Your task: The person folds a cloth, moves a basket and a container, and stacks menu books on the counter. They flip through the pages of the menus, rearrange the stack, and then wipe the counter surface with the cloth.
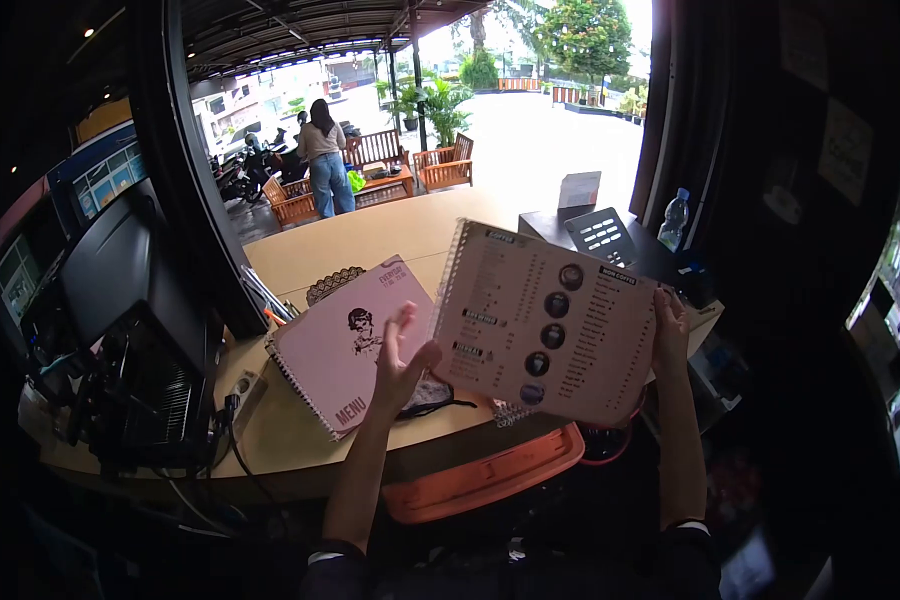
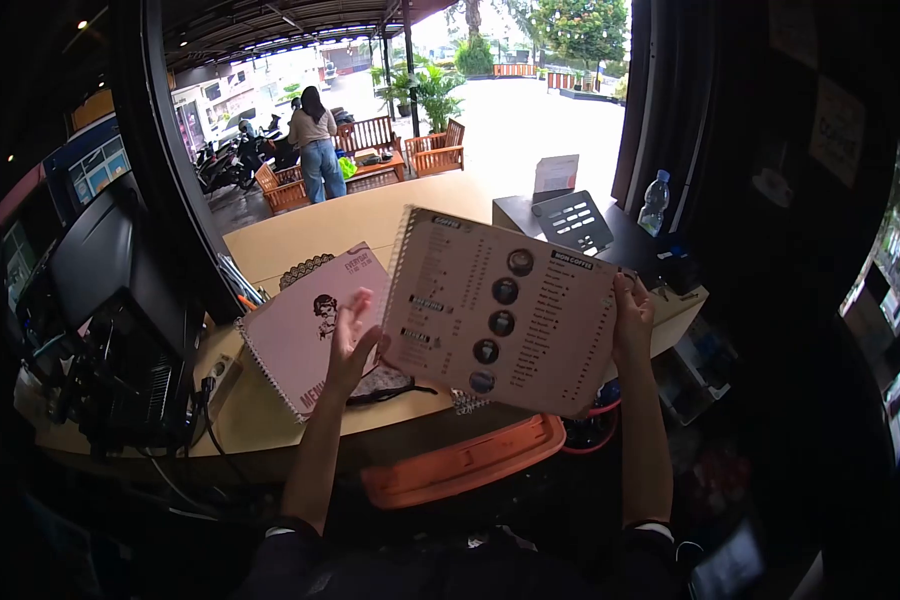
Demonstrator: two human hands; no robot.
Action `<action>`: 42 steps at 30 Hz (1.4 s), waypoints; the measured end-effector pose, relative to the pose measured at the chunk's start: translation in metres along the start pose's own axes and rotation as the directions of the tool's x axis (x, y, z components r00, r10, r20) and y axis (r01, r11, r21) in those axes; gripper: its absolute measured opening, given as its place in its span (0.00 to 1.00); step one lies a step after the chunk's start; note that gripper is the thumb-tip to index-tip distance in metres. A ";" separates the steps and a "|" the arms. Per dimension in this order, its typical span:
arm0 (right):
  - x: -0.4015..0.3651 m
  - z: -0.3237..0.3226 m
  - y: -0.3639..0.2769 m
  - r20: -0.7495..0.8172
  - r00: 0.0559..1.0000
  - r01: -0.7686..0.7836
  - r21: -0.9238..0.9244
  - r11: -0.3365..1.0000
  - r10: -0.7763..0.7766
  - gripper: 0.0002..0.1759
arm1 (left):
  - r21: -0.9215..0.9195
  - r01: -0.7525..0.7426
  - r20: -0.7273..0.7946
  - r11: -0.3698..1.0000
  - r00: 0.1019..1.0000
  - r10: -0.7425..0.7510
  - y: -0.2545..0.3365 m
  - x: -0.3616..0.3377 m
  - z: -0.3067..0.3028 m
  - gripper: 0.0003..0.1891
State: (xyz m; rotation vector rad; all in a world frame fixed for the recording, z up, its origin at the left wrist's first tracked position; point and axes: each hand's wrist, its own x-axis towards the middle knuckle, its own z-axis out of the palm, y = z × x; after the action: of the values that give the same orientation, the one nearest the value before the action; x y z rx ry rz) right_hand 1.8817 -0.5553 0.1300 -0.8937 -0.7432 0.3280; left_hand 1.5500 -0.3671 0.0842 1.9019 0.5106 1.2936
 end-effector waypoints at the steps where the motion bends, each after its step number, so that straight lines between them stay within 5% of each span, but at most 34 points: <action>1: -0.007 0.006 -0.007 0.027 1.000 0.009 0.009 1.000 -0.010 0.12 | -0.242 0.267 0.135 0.933 0.961 -0.240 0.003 -0.002 0.004 0.30; 2: -0.010 0.006 -0.011 0.023 0.999 0.023 0.010 1.000 -0.023 0.12 | -0.419 0.522 0.320 0.743 0.850 -0.418 0.008 -0.006 0.008 0.27; 5: -0.020 0.007 -0.026 0.032 0.997 0.077 -0.088 0.993 -0.075 0.13 | -0.448 0.540 0.355 0.712 0.839 -0.412 0.033 -0.011 0.019 0.20; 9: -0.032 -0.003 -0.020 0.080 0.992 0.115 -0.250 0.961 -0.097 0.18 | -0.491 0.457 0.217 0.742 0.889 -0.404 0.037 -0.018 0.028 0.18; 11: -0.055 0.013 -0.028 0.207 0.978 0.055 -0.418 0.907 0.036 0.25 | -0.537 0.382 0.179 0.752 0.923 -0.341 0.031 -0.016 0.021 0.20; 20: -0.055 0.054 -0.003 0.272 0.961 0.031 -0.316 0.948 0.059 0.32 | -0.473 0.216 -0.074 0.854 0.956 -0.283 0.030 -0.036 -0.009 0.22; 25: -0.053 0.075 -0.005 0.350 0.935 0.044 -0.260 0.965 0.052 0.31 | -0.485 0.263 -0.104 0.834 0.930 -0.353 0.021 -0.045 -0.032 0.24; 28: -0.049 0.082 -0.029 0.375 0.927 0.148 -0.415 0.898 0.021 0.30 | -0.503 0.272 -0.111 0.820 0.921 -0.373 0.021 -0.046 -0.036 0.25; 30: -0.049 0.089 -0.046 0.548 0.780 -0.209 -0.226 0.951 0.302 0.28 | -0.515 0.296 -0.079 0.804 0.918 -0.388 0.020 -0.047 -0.041 0.25; 33: -0.048 0.100 -0.053 0.530 0.835 -0.071 -0.165 0.984 0.149 0.26 | -0.498 0.377 0.015 0.781 0.904 -0.427 0.017 -0.043 -0.041 0.27; 36: -0.027 0.090 -0.072 0.503 0.855 -0.046 -0.165 0.985 0.124 0.26 | -0.691 0.391 0.088 0.608 0.881 -0.465 0.025 -0.027 -0.025 0.27; 38: -0.016 0.081 -0.085 0.384 0.922 0.084 -0.081 0.993 -0.047 0.27 | -0.876 0.278 0.161 0.394 0.939 -0.304 0.056 -0.017 -0.014 0.26; 42: 0.000 0.047 -0.127 0.335 0.933 0.107 0.100 0.989 -0.135 0.29 | -0.783 0.337 0.091 0.522 0.893 -0.440 0.030 -0.010 0.013 0.21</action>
State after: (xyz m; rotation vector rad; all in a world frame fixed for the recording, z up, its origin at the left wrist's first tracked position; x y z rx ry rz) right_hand 1.8439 -0.6037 0.2502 -0.7181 -1.0943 0.4055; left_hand 1.5548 -0.3978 0.0994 0.8890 0.3109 1.0612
